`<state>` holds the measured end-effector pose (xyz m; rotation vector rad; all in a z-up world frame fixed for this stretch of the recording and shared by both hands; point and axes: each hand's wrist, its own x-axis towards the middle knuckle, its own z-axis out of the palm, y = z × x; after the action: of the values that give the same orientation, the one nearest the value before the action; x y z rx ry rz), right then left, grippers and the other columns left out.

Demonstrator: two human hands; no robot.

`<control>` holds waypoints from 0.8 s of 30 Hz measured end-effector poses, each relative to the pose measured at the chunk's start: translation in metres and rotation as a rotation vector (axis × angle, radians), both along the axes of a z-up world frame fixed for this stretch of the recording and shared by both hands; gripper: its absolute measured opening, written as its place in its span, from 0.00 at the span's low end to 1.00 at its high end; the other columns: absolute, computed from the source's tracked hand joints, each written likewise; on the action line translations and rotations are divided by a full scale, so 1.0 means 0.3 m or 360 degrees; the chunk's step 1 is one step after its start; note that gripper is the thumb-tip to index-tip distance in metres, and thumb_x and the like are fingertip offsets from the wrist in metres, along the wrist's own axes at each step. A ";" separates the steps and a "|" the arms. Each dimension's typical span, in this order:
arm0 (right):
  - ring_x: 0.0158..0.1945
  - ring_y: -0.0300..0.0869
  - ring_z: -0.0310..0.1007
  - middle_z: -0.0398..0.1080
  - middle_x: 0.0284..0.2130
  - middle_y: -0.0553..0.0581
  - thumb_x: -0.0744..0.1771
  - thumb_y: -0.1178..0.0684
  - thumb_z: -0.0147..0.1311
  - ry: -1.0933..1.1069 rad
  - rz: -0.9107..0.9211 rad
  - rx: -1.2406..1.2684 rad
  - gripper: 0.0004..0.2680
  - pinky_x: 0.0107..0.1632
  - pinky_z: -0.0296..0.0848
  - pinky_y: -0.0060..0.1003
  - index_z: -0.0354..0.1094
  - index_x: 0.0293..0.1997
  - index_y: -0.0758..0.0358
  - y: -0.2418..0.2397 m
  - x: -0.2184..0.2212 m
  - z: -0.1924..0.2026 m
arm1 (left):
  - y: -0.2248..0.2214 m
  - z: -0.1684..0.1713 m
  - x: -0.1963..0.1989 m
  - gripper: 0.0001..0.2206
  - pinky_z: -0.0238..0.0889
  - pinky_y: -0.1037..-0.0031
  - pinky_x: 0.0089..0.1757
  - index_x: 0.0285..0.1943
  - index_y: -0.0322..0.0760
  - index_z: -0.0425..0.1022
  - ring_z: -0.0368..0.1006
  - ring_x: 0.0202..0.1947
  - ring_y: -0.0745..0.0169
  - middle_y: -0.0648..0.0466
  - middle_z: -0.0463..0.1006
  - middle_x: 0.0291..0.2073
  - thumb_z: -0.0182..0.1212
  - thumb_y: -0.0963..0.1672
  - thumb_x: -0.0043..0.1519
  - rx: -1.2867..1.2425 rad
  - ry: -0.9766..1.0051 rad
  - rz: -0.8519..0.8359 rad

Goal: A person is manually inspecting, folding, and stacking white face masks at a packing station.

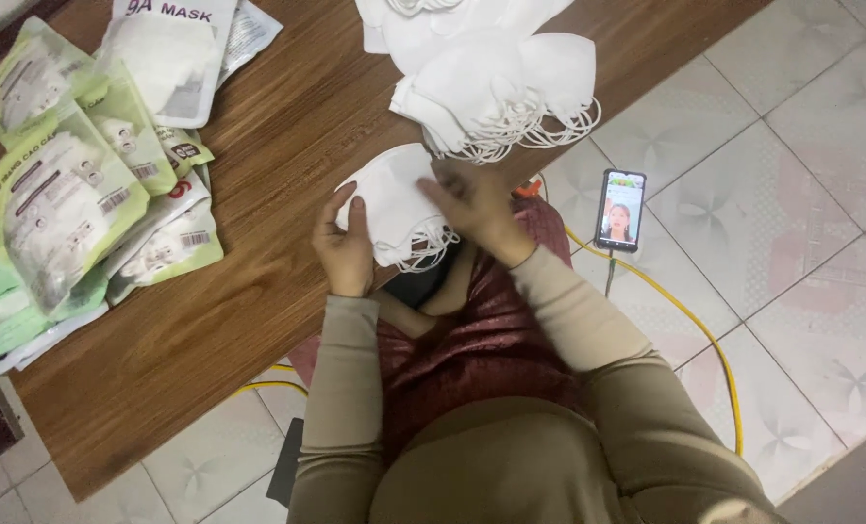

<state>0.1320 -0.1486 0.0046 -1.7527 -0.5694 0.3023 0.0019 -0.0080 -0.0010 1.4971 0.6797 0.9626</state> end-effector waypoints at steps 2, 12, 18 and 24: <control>0.35 0.53 0.80 0.77 0.31 0.61 0.67 0.49 0.64 -0.0391 -0.0140 0.0010 0.08 0.31 0.81 0.43 0.77 0.46 0.60 -0.016 0.070 0.106 | -0.002 0.006 0.004 0.10 0.59 0.60 0.61 0.54 0.33 0.80 0.67 0.58 0.56 0.46 0.76 0.48 0.62 0.36 0.66 0.0016 -0.0003 0.0011; 0.44 0.61 0.74 0.76 0.41 0.70 0.61 0.44 0.73 -0.0983 -0.0427 -0.0928 0.27 0.46 0.75 0.51 0.67 0.61 0.70 -0.012 0.526 0.056 | 0.030 0.007 -0.010 0.07 0.67 0.71 0.56 0.50 0.36 0.79 0.74 0.51 0.61 0.51 0.79 0.50 0.61 0.37 0.65 0.0191 0.0165 -0.0136; 0.41 0.60 0.71 0.76 0.37 0.64 0.59 0.52 0.71 -0.1117 -0.0466 -0.0896 0.20 0.45 0.68 0.54 0.69 0.51 0.65 0.009 0.454 0.114 | 0.028 0.008 -0.008 0.08 0.67 0.72 0.55 0.50 0.34 0.79 0.74 0.51 0.60 0.51 0.79 0.49 0.61 0.37 0.64 0.0174 0.0173 -0.0132; 0.52 0.55 0.72 0.75 0.49 0.63 0.62 0.52 0.67 -0.1420 -0.0511 -0.1175 0.28 0.55 0.62 0.49 0.59 0.67 0.70 0.046 0.422 0.108 | 0.031 0.018 -0.013 0.08 0.66 0.71 0.55 0.51 0.34 0.79 0.73 0.50 0.59 0.50 0.77 0.49 0.61 0.38 0.65 0.0235 0.0228 -0.0147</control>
<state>0.2587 -0.1347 0.0369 -2.6512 -0.8432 -0.6162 -0.0021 0.0012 0.0045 1.7258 0.6465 0.8556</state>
